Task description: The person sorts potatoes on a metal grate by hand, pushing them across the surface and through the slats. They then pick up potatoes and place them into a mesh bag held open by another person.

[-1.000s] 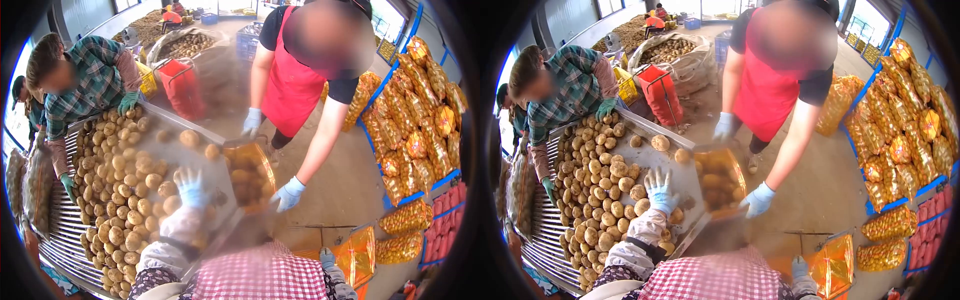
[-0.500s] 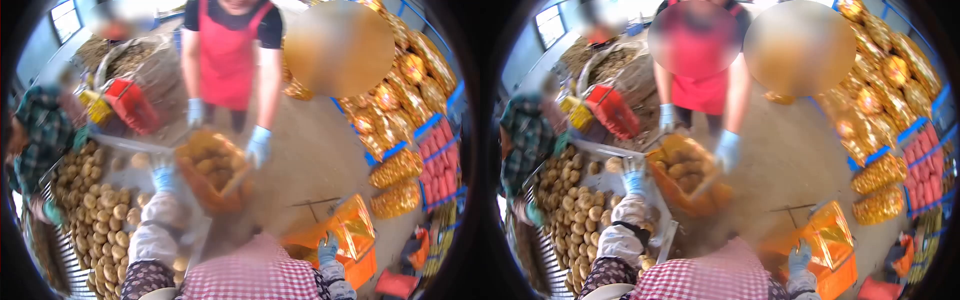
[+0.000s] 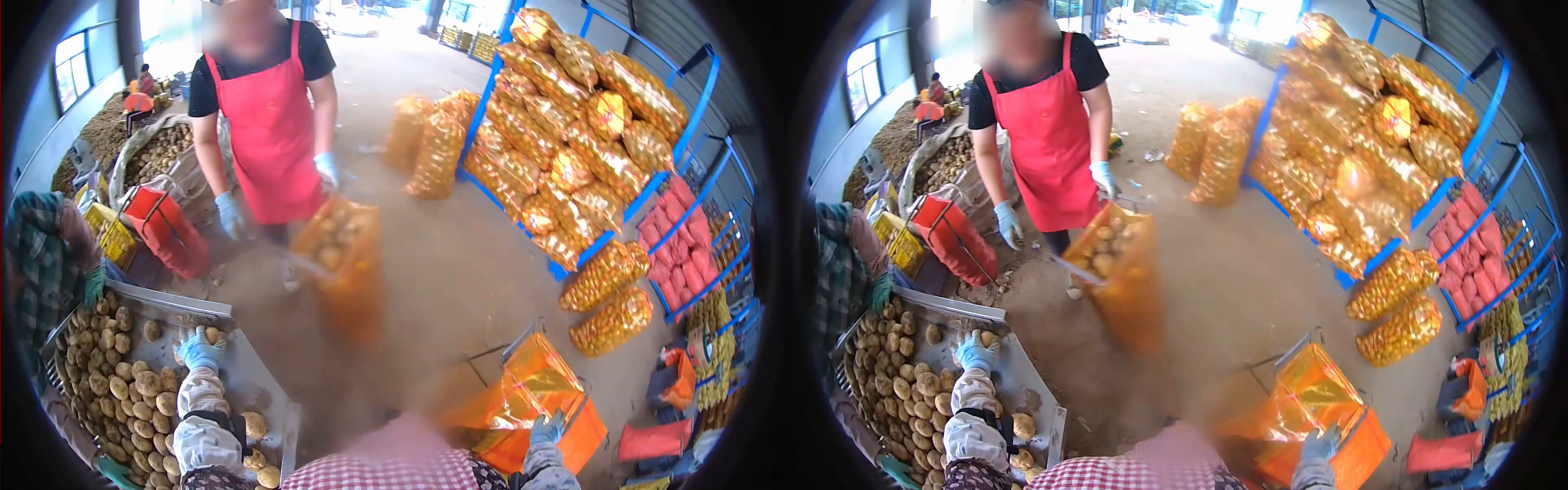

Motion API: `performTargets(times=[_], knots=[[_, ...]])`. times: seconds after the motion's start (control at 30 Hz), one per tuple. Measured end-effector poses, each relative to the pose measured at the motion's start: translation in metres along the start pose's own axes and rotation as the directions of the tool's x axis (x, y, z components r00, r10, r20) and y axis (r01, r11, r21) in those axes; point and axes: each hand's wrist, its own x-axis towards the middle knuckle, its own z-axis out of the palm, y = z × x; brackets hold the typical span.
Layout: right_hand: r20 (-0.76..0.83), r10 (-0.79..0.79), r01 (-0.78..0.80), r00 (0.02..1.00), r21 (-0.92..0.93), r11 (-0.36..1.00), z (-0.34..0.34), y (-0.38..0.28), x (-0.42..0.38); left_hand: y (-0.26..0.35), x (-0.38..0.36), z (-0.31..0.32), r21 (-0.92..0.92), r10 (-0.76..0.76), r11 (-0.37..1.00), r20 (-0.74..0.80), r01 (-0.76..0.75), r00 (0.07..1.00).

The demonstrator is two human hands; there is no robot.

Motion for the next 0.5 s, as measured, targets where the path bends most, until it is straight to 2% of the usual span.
performTargets(times=[0.1,0.2,0.23,0.3,0.4,0.47,0.5], knots=[[-0.047,0.085,-0.082,0.995,0.058,0.995,-0.007,0.006,0.019,-0.005,-0.006,-0.006,0.031,-0.069,0.997,0.076,0.067,0.995],[-0.061,0.148,-0.140,0.987,0.117,0.983,-0.022,0.001,0.046,-0.021,-0.016,0.018,0.034,-0.052,0.998,-0.055,0.054,0.997],[-0.068,0.163,-0.153,0.984,0.130,0.980,-0.024,-0.003,0.057,-0.012,-0.027,-0.001,0.027,-0.072,0.997,0.029,0.072,0.997],[-0.071,0.183,-0.171,0.981,0.148,0.974,-0.023,-0.020,0.081,-0.009,-0.033,0.002,0.013,-0.097,0.995,0.029,0.097,0.995],[-0.030,0.185,-0.175,0.982,0.209,0.962,-0.012,-0.054,0.116,-0.003,-0.038,0.001,-0.007,-0.143,0.990,0.040,0.144,0.989],[0.010,0.188,-0.184,0.982,0.253,0.950,-0.007,-0.071,0.137,-0.003,-0.044,0.005,-0.003,-0.129,0.992,-0.053,0.129,0.990],[0.034,0.190,-0.192,0.981,0.279,0.941,-0.004,-0.078,0.146,-0.001,-0.046,0.008,-0.008,-0.141,0.990,-0.053,0.141,0.989]])
